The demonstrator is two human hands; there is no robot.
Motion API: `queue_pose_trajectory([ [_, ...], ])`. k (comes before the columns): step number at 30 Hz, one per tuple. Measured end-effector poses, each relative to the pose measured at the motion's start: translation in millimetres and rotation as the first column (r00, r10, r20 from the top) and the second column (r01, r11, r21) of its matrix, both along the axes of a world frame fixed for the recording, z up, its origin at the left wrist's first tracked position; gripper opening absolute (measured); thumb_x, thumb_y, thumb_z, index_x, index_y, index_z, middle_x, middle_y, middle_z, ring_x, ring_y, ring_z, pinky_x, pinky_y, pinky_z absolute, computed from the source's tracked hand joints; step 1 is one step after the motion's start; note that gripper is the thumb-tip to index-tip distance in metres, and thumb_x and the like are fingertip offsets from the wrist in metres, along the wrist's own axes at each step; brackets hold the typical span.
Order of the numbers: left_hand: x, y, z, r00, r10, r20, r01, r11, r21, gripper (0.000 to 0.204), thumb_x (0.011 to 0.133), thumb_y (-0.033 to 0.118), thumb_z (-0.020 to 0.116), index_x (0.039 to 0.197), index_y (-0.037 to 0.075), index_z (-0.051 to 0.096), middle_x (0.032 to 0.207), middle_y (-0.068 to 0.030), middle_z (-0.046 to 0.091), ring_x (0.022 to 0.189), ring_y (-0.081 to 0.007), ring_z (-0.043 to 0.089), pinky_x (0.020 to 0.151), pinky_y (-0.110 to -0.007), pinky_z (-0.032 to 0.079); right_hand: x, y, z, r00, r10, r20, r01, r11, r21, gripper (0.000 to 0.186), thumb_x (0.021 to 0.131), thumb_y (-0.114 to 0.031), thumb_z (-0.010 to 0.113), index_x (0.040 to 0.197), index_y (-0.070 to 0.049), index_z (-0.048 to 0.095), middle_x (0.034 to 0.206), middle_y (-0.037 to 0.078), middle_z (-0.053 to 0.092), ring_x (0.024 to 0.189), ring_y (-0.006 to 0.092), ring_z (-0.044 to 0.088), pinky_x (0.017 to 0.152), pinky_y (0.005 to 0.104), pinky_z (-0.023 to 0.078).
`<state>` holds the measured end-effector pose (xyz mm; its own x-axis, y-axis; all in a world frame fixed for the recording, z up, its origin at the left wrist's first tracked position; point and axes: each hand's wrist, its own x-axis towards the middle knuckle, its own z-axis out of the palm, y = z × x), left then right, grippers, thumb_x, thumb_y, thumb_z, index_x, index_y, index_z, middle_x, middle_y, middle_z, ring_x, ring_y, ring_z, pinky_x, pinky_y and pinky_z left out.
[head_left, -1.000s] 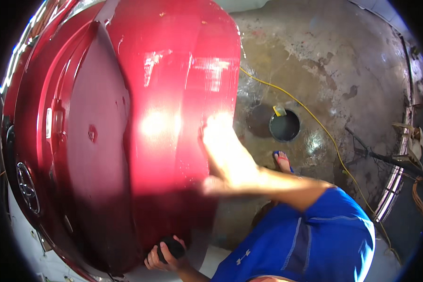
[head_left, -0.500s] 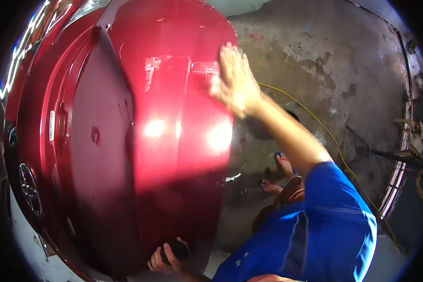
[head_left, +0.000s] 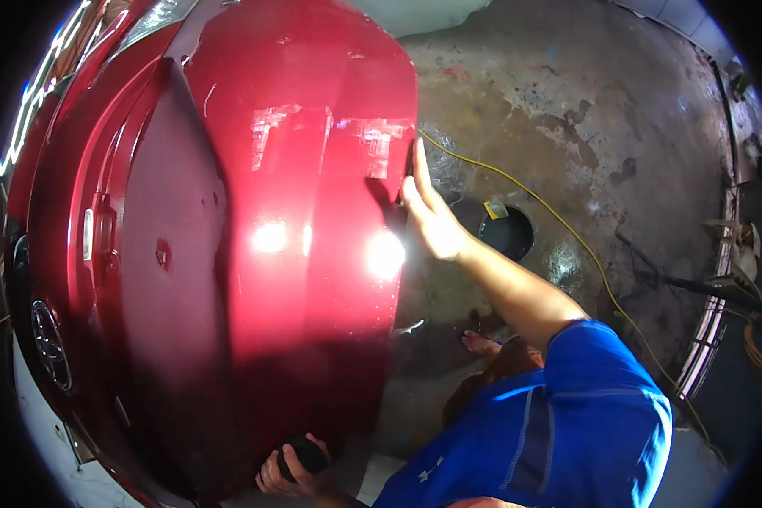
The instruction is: The person sands the surface of a red car panel using a sanding block and water from a bucket, then wipes the area with a cloth.
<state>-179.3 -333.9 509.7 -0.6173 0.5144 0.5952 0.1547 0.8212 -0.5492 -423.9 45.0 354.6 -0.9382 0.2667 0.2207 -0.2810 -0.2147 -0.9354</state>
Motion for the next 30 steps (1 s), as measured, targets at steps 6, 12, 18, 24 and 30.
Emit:
queue_pose_trajectory([
  [6, -4.7, -2.0, -1.0, 0.999, -0.032, -0.008, 0.032, 0.999, -0.023, 0.042, 0.088, 0.031, 0.085, 0.120, 0.011, 0.068, 0.113, -0.0142, 0.066, 0.103, -0.0351, 0.065, 0.091, -0.057, 0.051, 28.4, -26.0, -0.4, 0.965, -0.112, 0.238, 0.252, 0.647, -0.719, 0.081, 0.114, -0.018, 0.055, 0.173, -0.005, 0.002, 0.153, 0.016, 0.057, 0.128, 0.0250, 0.066, 0.110, 0.0404, 0.055],
  [12, -27.2, 71.0, -13.1, 0.863, -0.482, 0.150, 0.353, 0.789, 0.502, 0.051, 0.086, 0.035, 0.086, 0.118, 0.001, 0.065, 0.108, -0.0185, 0.066, 0.101, -0.0349, 0.066, 0.086, -0.049, 0.055, 128.6, 36.0, -93.0, 0.860, 0.163, 0.484, 0.242, 0.705, -0.667, 0.084, 0.098, -0.005, 0.054, 0.172, -0.016, 0.016, 0.137, 0.017, 0.064, 0.113, 0.0330, 0.074, 0.092, 0.0507, 0.062],
  [18, -66.9, 258.6, -193.6, 0.182, -0.888, 0.421, -0.443, 0.308, 0.842, 0.046, 0.088, 0.023, 0.086, 0.122, 0.002, 0.065, 0.118, -0.0199, 0.070, 0.107, -0.0318, 0.070, 0.095, -0.045, 0.056, 265.2, 71.9, -213.0, 0.597, 0.348, 0.723, 0.463, 0.587, -0.664, 0.063, 0.095, -0.015, 0.068, 0.154, -0.019, 0.046, 0.134, 0.022, 0.063, 0.108, 0.0380, 0.073, 0.092, 0.0526, 0.061],
  [24, -93.1, 371.3, -510.6, 0.009, -0.666, 0.746, -0.749, 0.490, 0.446, 0.050, 0.099, 0.039, 0.078, 0.126, -0.001, 0.064, 0.121, -0.0216, 0.070, 0.115, -0.0324, 0.067, 0.100, -0.044, 0.052, 343.7, 107.9, -322.7, 0.363, 0.148, 0.920, 0.509, 0.795, -0.329, 0.063, 0.095, -0.001, 0.063, 0.156, -0.010, 0.052, 0.136, 0.014, 0.062, 0.124, 0.0228, 0.063, 0.093, 0.0367, 0.060],
  [30, -171.1, 435.5, -764.3, 0.193, -0.605, 0.773, -0.385, 0.677, 0.627, 0.058, 0.091, 0.045, 0.085, 0.126, 0.005, 0.060, 0.119, -0.0234, 0.064, 0.108, -0.0458, 0.065, 0.095, -0.054, 0.051, 349.2, 169.4, -356.9, 0.343, 0.069, 0.937, 0.568, 0.779, -0.266, 0.062, 0.103, 0.003, 0.054, 0.163, -0.009, 0.042, 0.138, 0.010, 0.063, 0.118, 0.0218, 0.068, 0.096, 0.0381, 0.060],
])
